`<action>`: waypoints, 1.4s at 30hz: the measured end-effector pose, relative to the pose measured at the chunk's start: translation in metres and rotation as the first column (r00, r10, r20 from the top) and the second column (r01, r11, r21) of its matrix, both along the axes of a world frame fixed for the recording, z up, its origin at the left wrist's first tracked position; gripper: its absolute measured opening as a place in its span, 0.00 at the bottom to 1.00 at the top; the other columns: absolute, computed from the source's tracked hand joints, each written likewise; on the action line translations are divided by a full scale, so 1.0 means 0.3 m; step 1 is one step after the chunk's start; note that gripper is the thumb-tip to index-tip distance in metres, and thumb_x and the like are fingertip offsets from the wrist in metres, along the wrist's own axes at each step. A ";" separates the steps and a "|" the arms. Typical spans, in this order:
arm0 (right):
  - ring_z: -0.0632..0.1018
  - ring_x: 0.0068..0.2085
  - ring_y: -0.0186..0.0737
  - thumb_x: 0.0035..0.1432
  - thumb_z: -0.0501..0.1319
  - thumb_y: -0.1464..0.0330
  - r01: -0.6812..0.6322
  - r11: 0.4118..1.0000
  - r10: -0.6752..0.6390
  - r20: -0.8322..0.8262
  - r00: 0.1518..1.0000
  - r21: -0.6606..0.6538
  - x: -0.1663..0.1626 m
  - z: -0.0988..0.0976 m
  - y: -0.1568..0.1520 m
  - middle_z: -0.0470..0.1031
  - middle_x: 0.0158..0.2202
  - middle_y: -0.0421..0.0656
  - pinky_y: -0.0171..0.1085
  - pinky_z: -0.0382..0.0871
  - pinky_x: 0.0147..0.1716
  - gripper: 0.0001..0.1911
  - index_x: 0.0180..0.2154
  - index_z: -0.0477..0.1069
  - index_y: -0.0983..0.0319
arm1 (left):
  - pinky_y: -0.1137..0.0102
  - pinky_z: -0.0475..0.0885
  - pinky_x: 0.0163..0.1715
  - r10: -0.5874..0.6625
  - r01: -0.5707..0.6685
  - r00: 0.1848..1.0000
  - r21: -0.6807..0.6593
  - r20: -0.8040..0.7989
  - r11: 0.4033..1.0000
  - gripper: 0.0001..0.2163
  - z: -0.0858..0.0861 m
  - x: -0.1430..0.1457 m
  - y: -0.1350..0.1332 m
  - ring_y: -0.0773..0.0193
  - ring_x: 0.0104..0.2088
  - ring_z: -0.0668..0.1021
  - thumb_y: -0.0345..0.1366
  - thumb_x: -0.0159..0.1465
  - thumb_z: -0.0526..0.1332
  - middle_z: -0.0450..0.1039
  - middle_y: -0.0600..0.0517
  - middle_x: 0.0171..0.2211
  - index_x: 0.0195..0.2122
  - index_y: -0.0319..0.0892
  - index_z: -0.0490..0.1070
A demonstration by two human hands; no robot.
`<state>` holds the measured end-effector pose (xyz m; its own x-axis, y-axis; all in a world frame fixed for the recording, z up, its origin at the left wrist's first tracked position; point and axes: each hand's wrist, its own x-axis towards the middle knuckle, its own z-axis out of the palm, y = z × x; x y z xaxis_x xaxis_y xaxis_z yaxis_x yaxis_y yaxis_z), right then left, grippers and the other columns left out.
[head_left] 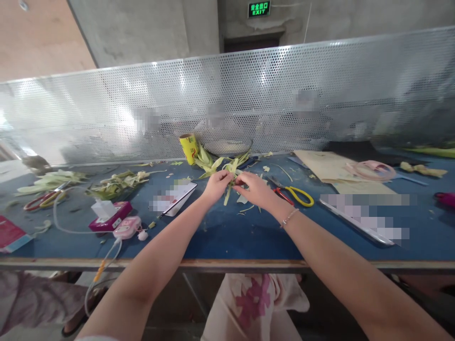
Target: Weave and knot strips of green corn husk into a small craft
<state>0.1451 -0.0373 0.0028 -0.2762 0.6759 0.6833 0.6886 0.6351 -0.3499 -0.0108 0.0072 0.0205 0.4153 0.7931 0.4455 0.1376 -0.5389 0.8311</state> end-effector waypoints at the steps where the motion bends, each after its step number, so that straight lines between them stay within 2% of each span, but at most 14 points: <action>1: 0.69 0.34 0.39 0.57 0.57 0.69 -0.002 1.000 0.002 -0.003 1.000 -0.030 -0.003 -0.001 0.000 0.68 0.30 0.43 0.39 0.63 0.36 0.05 0.29 0.62 0.60 | 0.73 0.53 0.22 -0.011 0.011 1.000 -0.002 0.005 1.000 0.16 -0.001 0.001 0.001 0.73 0.20 0.58 0.47 0.57 0.57 0.53 0.59 0.16 0.20 0.40 0.60; 8: 0.68 0.28 0.36 0.59 0.53 0.72 0.021 0.989 -0.028 -0.041 0.999 -0.146 -0.025 0.009 -0.017 0.67 0.26 0.40 0.36 0.60 0.30 0.07 0.27 0.60 0.60 | 0.74 0.55 0.22 0.015 -0.016 1.000 -0.031 -0.021 0.999 0.14 -0.016 0.015 0.005 0.73 0.21 0.60 0.44 0.58 0.58 0.56 0.59 0.18 0.23 0.41 0.59; 12: 0.67 0.27 0.36 0.59 0.51 0.72 0.028 0.992 -0.036 -0.059 0.998 -0.123 -0.036 0.009 -0.023 0.66 0.25 0.40 0.35 0.57 0.29 0.06 0.29 0.59 0.59 | 0.75 0.58 0.23 0.067 -0.064 0.996 -0.055 0.060 0.996 0.10 -0.015 0.016 0.004 0.73 0.21 0.62 0.40 0.58 0.56 0.58 0.58 0.19 0.24 0.41 0.60; 15: 0.66 0.26 0.37 0.60 0.49 0.72 0.045 0.994 -0.051 -0.055 0.997 -0.102 -0.034 0.006 -0.020 0.66 0.25 0.40 0.35 0.56 0.27 0.06 0.30 0.58 0.59 | 0.74 0.59 0.23 0.044 -0.039 0.997 -0.070 0.061 0.997 0.06 -0.005 0.010 0.000 0.72 0.21 0.63 0.35 0.57 0.54 0.59 0.58 0.19 0.25 0.41 0.60; 18: 0.66 0.26 0.37 0.59 0.48 0.72 0.063 0.994 -0.066 -0.038 0.997 -0.090 -0.027 0.002 -0.014 0.66 0.25 0.41 0.35 0.55 0.27 0.05 0.30 0.58 0.59 | 0.74 0.58 0.23 0.009 -0.008 0.999 0.008 -0.042 1.000 0.03 0.007 -0.001 -0.007 0.72 0.21 0.62 0.32 0.53 0.53 0.58 0.58 0.18 0.23 0.41 0.61; 21: 0.67 0.27 0.38 0.59 0.48 0.72 0.055 0.996 -0.057 -0.037 0.998 -0.070 -0.023 0.002 -0.015 0.67 0.26 0.41 0.35 0.55 0.28 0.06 0.31 0.60 0.59 | 0.73 0.56 0.23 0.042 -0.020 0.987 0.146 -0.153 0.989 0.01 0.020 -0.014 -0.015 0.72 0.21 0.61 0.29 0.49 0.53 0.58 0.58 0.18 0.23 0.41 0.61; 23: 0.67 0.27 0.37 0.59 0.48 0.71 0.047 0.996 -0.051 -0.042 0.998 -0.082 -0.024 0.006 -0.020 0.67 0.25 0.41 0.35 0.54 0.27 0.06 0.31 0.61 0.60 | 0.73 0.55 0.23 0.042 -0.009 0.980 0.168 -0.193 0.986 0.01 0.032 -0.023 -0.017 0.72 0.20 0.61 0.28 0.48 0.52 0.58 0.59 0.18 0.22 0.41 0.60; 27: 0.66 0.25 0.36 0.59 0.49 0.71 0.018 0.992 -0.023 -0.040 0.999 -0.121 -0.026 0.016 -0.031 0.66 0.24 0.39 0.34 0.54 0.27 0.06 0.31 0.63 0.60 | 0.74 0.53 0.22 -0.071 0.101 0.961 0.103 -0.266 0.990 0.01 0.057 -0.045 -0.014 0.73 0.20 0.59 0.29 0.48 0.53 0.56 0.59 0.17 0.22 0.40 0.61; 31: 0.64 0.24 0.33 0.60 0.50 0.69 -0.024 0.992 0.016 -0.066 0.998 -0.125 -0.021 0.020 -0.029 0.64 0.23 0.38 0.34 0.53 0.26 0.07 0.31 0.65 0.61 | 0.75 0.57 0.23 -0.168 0.190 0.950 0.060 -0.263 0.980 0.02 0.076 -0.062 -0.012 0.74 0.20 0.62 0.29 0.48 0.54 0.60 0.58 0.19 0.23 0.39 0.64; 36: 0.63 0.24 0.32 0.59 0.51 0.68 -0.069 0.990 0.054 -0.120 0.991 -0.123 -0.017 0.024 -0.026 0.64 0.22 0.37 0.34 0.53 0.27 0.07 0.31 0.66 0.61 | 0.76 0.55 0.21 -0.200 0.219 0.948 0.053 -0.249 0.974 0.03 0.086 -0.070 -0.015 0.76 0.19 0.60 0.31 0.51 0.56 0.58 0.60 0.17 0.26 0.39 0.66; 42: 0.64 0.24 0.32 0.59 0.52 0.68 -0.064 0.991 0.048 -0.132 0.990 -0.119 -0.013 0.030 -0.027 0.64 0.22 0.37 0.34 0.54 0.26 0.08 0.31 0.67 0.61 | 0.74 0.53 0.20 -0.216 0.231 0.951 0.044 -0.223 0.972 0.04 0.085 -0.073 -0.015 0.75 0.17 0.59 0.34 0.53 0.58 0.56 0.60 0.15 0.26 0.39 0.66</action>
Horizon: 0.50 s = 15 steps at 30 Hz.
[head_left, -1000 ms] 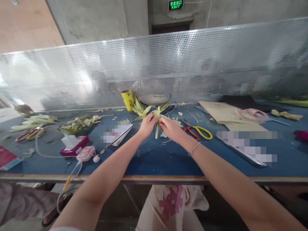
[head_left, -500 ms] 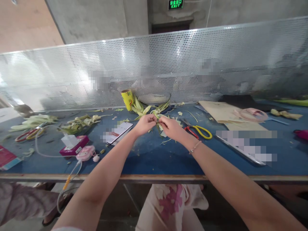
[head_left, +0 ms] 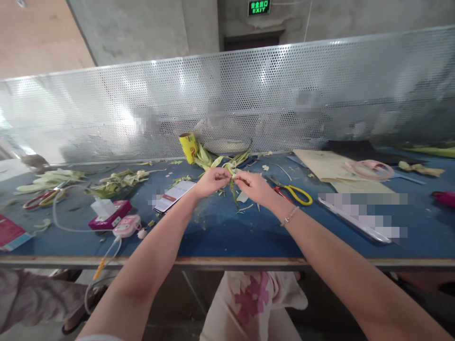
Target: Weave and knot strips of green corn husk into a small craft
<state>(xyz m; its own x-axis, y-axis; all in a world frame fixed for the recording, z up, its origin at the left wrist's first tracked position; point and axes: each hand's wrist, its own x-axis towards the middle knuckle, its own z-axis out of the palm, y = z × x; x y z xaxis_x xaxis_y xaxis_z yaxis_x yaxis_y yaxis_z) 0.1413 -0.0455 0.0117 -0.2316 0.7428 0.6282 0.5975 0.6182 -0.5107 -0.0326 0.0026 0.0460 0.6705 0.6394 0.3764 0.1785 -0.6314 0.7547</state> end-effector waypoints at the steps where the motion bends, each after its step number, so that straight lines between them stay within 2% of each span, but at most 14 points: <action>1: 0.64 0.24 0.32 0.59 0.52 0.68 0.000 1.000 0.000 -0.002 1.000 -0.003 0.001 0.002 -0.001 0.65 0.23 0.37 0.34 0.54 0.26 0.08 0.32 0.68 0.61 | 0.74 0.53 0.20 0.003 -0.003 1.000 -0.003 0.003 1.000 0.04 -0.001 -0.002 0.001 0.75 0.17 0.59 0.35 0.53 0.59 0.56 0.60 0.15 0.26 0.39 0.66; 6: 0.64 0.23 0.32 0.60 0.52 0.66 0.000 1.000 0.000 0.009 1.000 -0.014 0.002 0.002 0.000 0.65 0.22 0.36 0.33 0.54 0.26 0.10 0.33 0.69 0.61 | 0.73 0.53 0.20 0.010 -0.010 1.000 -0.045 0.004 0.999 0.06 -0.010 -0.005 0.015 0.74 0.17 0.58 0.37 0.54 0.60 0.56 0.59 0.16 0.27 0.40 0.68; 9: 0.65 0.23 0.33 0.61 0.51 0.65 0.046 0.998 -0.046 0.014 0.999 -0.033 0.003 -0.012 0.017 0.66 0.23 0.37 0.34 0.57 0.27 0.10 0.34 0.69 0.61 | 0.74 0.55 0.22 0.063 -0.063 0.998 -0.014 0.017 0.998 0.05 -0.025 0.005 0.029 0.73 0.18 0.61 0.36 0.54 0.60 0.59 0.58 0.17 0.27 0.40 0.68; 12: 0.70 0.32 0.40 0.59 0.53 0.66 0.214 0.974 -0.213 -0.024 0.977 0.076 0.014 -0.028 0.041 0.70 0.30 0.44 0.39 0.62 0.34 0.08 0.36 0.70 0.61 | 0.73 0.59 0.26 0.204 -0.211 0.975 0.081 0.084 0.974 0.03 -0.053 0.025 0.039 0.71 0.21 0.65 0.32 0.55 0.59 0.62 0.56 0.20 0.25 0.40 0.67; 14: 0.70 0.41 0.47 0.58 0.54 0.66 0.387 0.905 -0.373 -0.108 0.922 0.179 0.027 -0.032 0.052 0.70 0.39 0.50 0.45 0.62 0.42 0.09 0.39 0.70 0.61 | 0.73 0.61 0.28 0.330 -0.348 0.935 0.152 0.129 0.925 0.02 -0.076 0.039 0.039 0.69 0.22 0.67 0.32 0.56 0.58 0.64 0.56 0.20 0.27 0.41 0.66; 15: 0.69 0.45 0.49 0.58 0.54 0.65 0.435 0.878 -0.412 -0.147 0.899 0.199 0.033 -0.031 0.053 0.69 0.42 0.51 0.47 0.61 0.45 0.10 0.40 0.69 0.60 | 0.72 0.62 0.29 0.379 -0.402 0.914 0.193 0.145 0.895 0.01 -0.087 0.045 0.037 0.68 0.23 0.68 0.32 0.56 0.58 0.64 0.56 0.21 0.27 0.42 0.66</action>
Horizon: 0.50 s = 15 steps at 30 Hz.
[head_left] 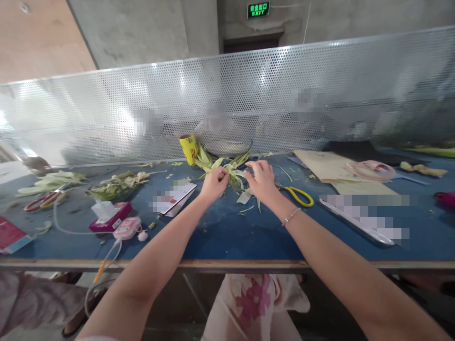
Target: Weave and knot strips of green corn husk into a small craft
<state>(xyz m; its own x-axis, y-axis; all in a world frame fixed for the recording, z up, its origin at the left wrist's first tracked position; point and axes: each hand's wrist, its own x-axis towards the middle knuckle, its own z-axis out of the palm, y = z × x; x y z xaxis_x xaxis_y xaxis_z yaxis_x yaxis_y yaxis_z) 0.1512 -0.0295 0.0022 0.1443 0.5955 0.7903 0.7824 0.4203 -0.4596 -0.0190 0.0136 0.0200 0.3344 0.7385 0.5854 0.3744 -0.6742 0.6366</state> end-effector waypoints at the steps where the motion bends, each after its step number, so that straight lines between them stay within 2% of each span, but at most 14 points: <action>1: 0.68 0.46 0.49 0.58 0.54 0.64 0.010 1.000 -0.009 -0.026 1.000 0.011 0.005 0.002 0.000 0.68 0.43 0.51 0.48 0.61 0.46 0.10 0.40 0.69 0.61 | 0.72 0.62 0.30 0.048 -0.048 0.999 0.037 -0.011 0.998 0.01 -0.010 0.006 -0.003 0.68 0.23 0.68 0.32 0.56 0.57 0.65 0.56 0.21 0.28 0.42 0.66; 4: 0.70 0.41 0.45 0.61 0.50 0.61 -0.137 0.989 0.134 -0.063 0.989 -0.062 0.006 0.012 -0.011 0.68 0.35 0.47 0.44 0.63 0.43 0.12 0.31 0.66 0.60 | 0.72 0.63 0.29 0.112 -0.109 0.993 0.088 -0.031 0.990 0.01 -0.031 0.022 -0.016 0.68 0.23 0.68 0.31 0.58 0.56 0.65 0.56 0.21 0.29 0.43 0.65; 7: 0.69 0.33 0.40 0.60 0.51 0.60 -0.241 0.961 0.235 -0.060 0.970 -0.132 -0.015 0.015 -0.024 0.66 0.27 0.42 0.39 0.63 0.36 0.14 0.26 0.61 0.59 | 0.73 0.64 0.29 0.084 -0.084 0.996 0.090 -0.003 0.992 0.01 -0.039 0.033 -0.024 0.69 0.23 0.68 0.31 0.59 0.54 0.66 0.55 0.23 0.31 0.42 0.63; 10: 0.69 0.31 0.39 0.59 0.54 0.61 -0.246 0.958 0.242 -0.043 0.969 -0.148 -0.035 0.010 -0.029 0.68 0.26 0.41 0.38 0.62 0.33 0.11 0.28 0.63 0.60 | 0.72 0.66 0.31 0.059 -0.061 0.998 0.122 0.015 0.991 0.01 -0.041 0.039 -0.022 0.69 0.26 0.70 0.30 0.60 0.54 0.67 0.54 0.26 0.31 0.42 0.62; 15: 0.70 0.28 0.37 0.61 0.51 0.62 -0.260 0.948 0.258 -0.037 0.965 -0.184 -0.038 0.005 -0.032 0.70 0.25 0.41 0.37 0.60 0.30 0.12 0.28 0.65 0.60 | 0.71 0.69 0.34 -0.026 0.020 0.999 0.156 0.039 0.987 0.03 -0.045 0.046 -0.016 0.68 0.32 0.72 0.28 0.58 0.55 0.68 0.52 0.28 0.29 0.42 0.63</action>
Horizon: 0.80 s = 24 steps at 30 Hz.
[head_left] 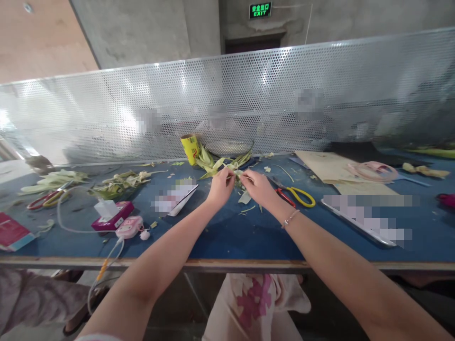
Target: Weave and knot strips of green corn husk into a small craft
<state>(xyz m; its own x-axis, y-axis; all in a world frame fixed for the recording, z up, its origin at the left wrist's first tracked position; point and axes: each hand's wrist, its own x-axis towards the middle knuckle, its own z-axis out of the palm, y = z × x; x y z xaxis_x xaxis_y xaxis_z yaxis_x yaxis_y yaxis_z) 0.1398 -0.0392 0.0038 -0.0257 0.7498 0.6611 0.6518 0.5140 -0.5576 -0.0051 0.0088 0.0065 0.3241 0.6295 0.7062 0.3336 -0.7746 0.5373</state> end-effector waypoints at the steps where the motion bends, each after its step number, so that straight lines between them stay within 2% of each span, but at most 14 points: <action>1: 0.70 0.28 0.37 0.61 0.51 0.62 -0.002 1.000 0.002 0.006 1.000 0.003 0.001 0.001 -0.001 0.70 0.25 0.41 0.37 0.60 0.29 0.12 0.28 0.65 0.60 | 0.71 0.69 0.35 -0.010 0.010 1.000 0.007 0.004 1.000 0.03 0.000 0.001 -0.001 0.68 0.32 0.72 0.27 0.58 0.55 0.69 0.52 0.29 0.29 0.41 0.64; 9: 0.71 0.28 0.38 0.55 0.52 0.70 0.014 0.999 -0.013 -0.008 1.000 0.029 0.000 0.003 0.006 0.72 0.25 0.41 0.37 0.63 0.31 0.07 0.27 0.67 0.60 | 0.67 0.70 0.41 0.024 -0.024 0.999 -0.004 0.043 1.000 0.03 0.017 0.005 -0.028 0.66 0.35 0.75 0.27 0.56 0.58 0.74 0.50 0.31 0.27 0.41 0.67; 14: 0.75 0.33 0.40 0.54 0.54 0.72 0.036 0.997 -0.037 0.015 0.999 0.065 0.004 -0.009 0.019 0.77 0.31 0.45 0.38 0.66 0.35 0.08 0.30 0.72 0.61 | 0.66 0.71 0.39 0.028 -0.003 0.989 -0.163 0.146 0.987 0.05 0.025 0.013 -0.037 0.66 0.35 0.76 0.26 0.54 0.59 0.76 0.50 0.33 0.25 0.41 0.64; 19: 0.76 0.31 0.40 0.53 0.56 0.74 0.061 0.998 -0.061 0.029 0.998 0.006 0.007 -0.020 0.029 0.79 0.31 0.45 0.38 0.67 0.34 0.09 0.33 0.75 0.62 | 0.69 0.71 0.38 -0.035 0.117 0.961 -0.288 0.273 0.950 0.08 0.018 0.022 -0.031 0.69 0.33 0.76 0.25 0.52 0.60 0.75 0.51 0.33 0.28 0.41 0.61; 24: 0.77 0.32 0.40 0.51 0.58 0.75 0.047 0.999 -0.048 0.054 0.997 0.022 0.006 -0.010 0.020 0.80 0.32 0.45 0.38 0.68 0.35 0.09 0.32 0.76 0.61 | 0.71 0.70 0.35 -0.065 0.209 0.925 -0.359 0.374 0.910 0.10 0.017 0.024 -0.027 0.71 0.29 0.74 0.25 0.51 0.62 0.71 0.54 0.29 0.32 0.41 0.62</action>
<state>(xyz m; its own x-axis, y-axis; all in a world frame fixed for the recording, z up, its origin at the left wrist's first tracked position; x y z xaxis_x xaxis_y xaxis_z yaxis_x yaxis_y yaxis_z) 0.1417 -0.0332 0.0008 -0.0267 0.7374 0.6750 0.7052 0.4925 -0.5101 0.0022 0.0006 0.0116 0.2075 0.8414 0.4990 -0.0230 -0.5058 0.8624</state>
